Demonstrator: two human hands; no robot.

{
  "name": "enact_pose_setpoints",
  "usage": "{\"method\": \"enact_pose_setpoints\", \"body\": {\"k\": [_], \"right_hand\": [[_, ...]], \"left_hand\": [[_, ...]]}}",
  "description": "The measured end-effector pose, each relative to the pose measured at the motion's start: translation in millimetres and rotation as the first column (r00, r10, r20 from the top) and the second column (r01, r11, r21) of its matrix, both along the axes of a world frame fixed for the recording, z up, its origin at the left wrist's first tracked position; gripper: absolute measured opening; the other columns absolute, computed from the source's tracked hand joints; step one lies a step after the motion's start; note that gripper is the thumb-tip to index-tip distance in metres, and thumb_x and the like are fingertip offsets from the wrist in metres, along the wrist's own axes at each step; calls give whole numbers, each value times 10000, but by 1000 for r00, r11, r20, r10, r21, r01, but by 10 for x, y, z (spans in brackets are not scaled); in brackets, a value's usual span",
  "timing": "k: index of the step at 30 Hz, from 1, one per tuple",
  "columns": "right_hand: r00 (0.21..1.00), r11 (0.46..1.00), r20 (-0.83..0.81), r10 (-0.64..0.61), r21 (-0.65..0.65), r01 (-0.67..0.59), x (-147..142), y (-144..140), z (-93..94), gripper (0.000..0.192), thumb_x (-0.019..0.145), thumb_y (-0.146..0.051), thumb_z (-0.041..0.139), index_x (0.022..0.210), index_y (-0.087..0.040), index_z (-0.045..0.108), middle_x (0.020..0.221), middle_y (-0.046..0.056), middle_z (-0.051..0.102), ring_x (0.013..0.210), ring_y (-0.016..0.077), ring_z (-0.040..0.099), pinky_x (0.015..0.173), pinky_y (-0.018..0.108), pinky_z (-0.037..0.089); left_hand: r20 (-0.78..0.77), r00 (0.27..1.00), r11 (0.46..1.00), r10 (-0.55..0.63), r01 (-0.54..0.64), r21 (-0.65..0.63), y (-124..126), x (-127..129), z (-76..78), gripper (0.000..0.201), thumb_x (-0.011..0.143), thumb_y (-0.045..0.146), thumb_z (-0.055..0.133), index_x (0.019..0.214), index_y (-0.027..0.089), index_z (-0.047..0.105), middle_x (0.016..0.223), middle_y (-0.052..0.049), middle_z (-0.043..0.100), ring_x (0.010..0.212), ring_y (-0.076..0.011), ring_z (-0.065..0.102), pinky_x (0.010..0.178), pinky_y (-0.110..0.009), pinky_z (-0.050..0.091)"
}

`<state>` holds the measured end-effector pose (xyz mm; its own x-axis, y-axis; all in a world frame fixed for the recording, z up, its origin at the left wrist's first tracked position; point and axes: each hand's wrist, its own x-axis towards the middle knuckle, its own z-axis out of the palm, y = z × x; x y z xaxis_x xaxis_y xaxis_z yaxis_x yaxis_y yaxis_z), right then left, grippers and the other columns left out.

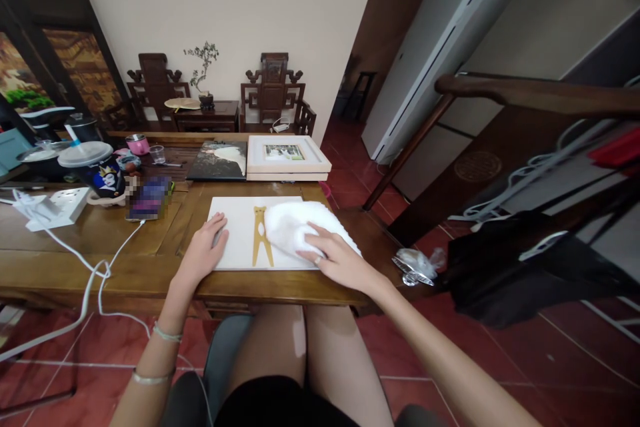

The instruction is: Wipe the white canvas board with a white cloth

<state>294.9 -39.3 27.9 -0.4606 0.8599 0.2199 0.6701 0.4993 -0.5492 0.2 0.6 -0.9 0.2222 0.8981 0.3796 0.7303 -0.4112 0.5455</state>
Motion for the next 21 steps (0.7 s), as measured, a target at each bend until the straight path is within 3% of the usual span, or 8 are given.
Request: {"method": "enact_pose_setpoints", "body": {"k": [4, 8, 12, 17, 21], "right_hand": [[999, 981, 10, 42, -192, -40, 157, -229, 191, 289, 830, -484, 509, 784, -226, 631, 913, 52, 650, 1034, 288, 547, 908, 368, 403], [997, 963, -31, 70, -258, -75, 217, -131, 286, 365, 814, -547, 502, 755, -210, 628, 832, 44, 635, 875, 254, 558, 817, 322, 424], [993, 977, -95, 72, -194, -89, 139, 253, 187, 395, 847, -537, 462, 683, -192, 562, 729, 12, 583, 747, 204, 524, 742, 298, 413], [982, 999, -187, -18, -48, 9, -51, 783, 26, 364, 860, -508, 433, 704, -194, 534, 772, 13, 593, 765, 206, 523, 766, 319, 402], [987, 996, -152, -49, 65, 59, -178, 896, 0, 318, 876, -449, 405, 694, -210, 510, 739, 14, 574, 754, 210, 522, 781, 334, 395]], "left_hand": [[-2, 1000, 1000, -1, 1, -3, -2, 1, -4, 454, 894, 356, 393, 1185, 75, 598, 1336, -160, 520, 1285, -239, 443, 1109, -420, 298], [4, 1000, 1000, -1, 1, -6, -8, 5, 0, 468, 893, 359, 392, 1193, 60, 592, 1338, -165, 517, 1286, -236, 440, 1112, -403, 293], [6, 1000, 1000, 0, 0, -12, -12, 5, 7, 475, 893, 360, 394, 1191, 48, 591, 1341, -176, 511, 1286, -243, 441, 1111, -411, 293], [11, 1000, 1000, 3, -3, -11, -11, 0, 11, 436, 893, 368, 401, 1185, 114, 602, 1339, -134, 525, 1283, -237, 445, 1107, -426, 301], [10, 1000, 1000, 2, -1, -16, -12, -2, 17, 449, 891, 371, 407, 1182, 90, 602, 1338, -153, 522, 1285, -243, 441, 1112, -414, 293]]}}
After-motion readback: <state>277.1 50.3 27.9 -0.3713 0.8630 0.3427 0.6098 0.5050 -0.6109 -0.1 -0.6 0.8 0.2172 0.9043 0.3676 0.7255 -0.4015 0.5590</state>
